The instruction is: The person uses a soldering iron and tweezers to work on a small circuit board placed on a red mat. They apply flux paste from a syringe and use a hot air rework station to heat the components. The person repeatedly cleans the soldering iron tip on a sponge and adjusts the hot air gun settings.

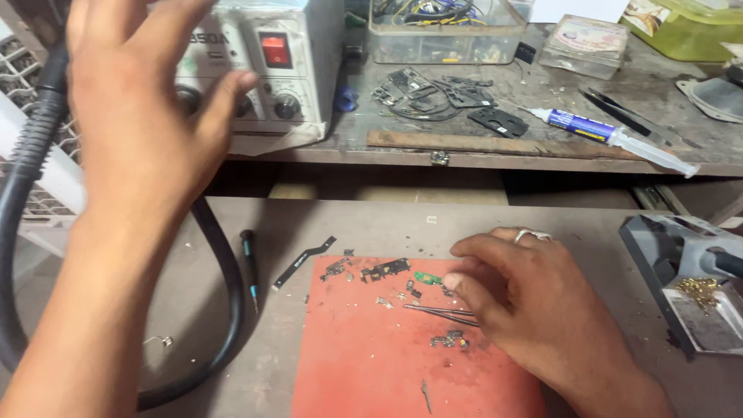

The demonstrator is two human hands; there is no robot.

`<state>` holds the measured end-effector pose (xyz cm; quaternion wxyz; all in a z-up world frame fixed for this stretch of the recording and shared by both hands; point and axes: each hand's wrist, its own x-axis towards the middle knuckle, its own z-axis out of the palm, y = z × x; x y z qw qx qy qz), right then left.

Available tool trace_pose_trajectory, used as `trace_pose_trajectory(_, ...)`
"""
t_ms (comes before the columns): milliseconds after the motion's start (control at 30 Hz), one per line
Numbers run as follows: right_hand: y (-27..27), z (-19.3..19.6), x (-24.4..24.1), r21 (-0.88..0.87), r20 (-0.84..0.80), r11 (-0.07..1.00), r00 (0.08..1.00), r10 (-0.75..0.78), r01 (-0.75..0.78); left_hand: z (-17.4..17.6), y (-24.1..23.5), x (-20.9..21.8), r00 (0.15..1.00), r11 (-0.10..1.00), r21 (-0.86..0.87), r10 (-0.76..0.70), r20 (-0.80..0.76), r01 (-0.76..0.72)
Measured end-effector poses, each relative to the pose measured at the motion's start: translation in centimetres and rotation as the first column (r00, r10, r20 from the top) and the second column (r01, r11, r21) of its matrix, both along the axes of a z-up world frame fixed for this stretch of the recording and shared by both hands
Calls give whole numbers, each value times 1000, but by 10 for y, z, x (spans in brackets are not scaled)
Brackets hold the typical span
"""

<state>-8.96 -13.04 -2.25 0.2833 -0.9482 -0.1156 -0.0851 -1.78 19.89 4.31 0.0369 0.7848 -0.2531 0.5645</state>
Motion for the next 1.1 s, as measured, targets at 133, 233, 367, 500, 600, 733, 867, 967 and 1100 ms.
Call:
trace_pose_trajectory(133, -6, -4, -1, -4, -21, 999, 999, -44, 44, 11, -4, 33, 996, 994, 102, 42, 81, -50)
trace_pose_trajectory(233, -16, -7, -1, -3, 15, 999, 999, -42, 42, 13, -8, 52, 999, 999, -17, 45, -20, -45)
trace_pose_trajectory(367, -22, -10, 1, -21, 69, 1000, 998, -9, 11, 9, -1, 60, 1000, 998, -56, -27, -2, 27)
trace_pose_trajectory(500, -18, -11, 3, 19, 150, 999, 988, 43, -47, 8, 1, 68, 988, 984, -174, -69, -142, 44)
trace_pose_trajectory(600, -15, -12, 2, 14, 71, 1000, 997, -20, 19, 12, -3, 65, 998, 994, -104, -37, -50, 31)
trace_pose_trajectory(733, -23, -20, 3, -46, 23, 998, 999, -37, 38, 9, 16, 33, 990, 997, 44, 49, 133, -56)
trace_pose_trajectory(867, -41, -36, 7, -66, 107, 998, 994, -5, 12, -5, 50, 8, 992, 961, -258, 71, -106, -96)
trace_pose_trajectory(967, -53, -42, 8, -120, -29, 987, 994, -108, 103, -6, 63, 4, 911, 823, -410, 287, -296, -393)
trace_pose_trajectory(1100, -56, -46, 14, -123, -58, 981, 985, -161, 153, 5, 74, -7, 688, 675, -331, 363, -629, -659)
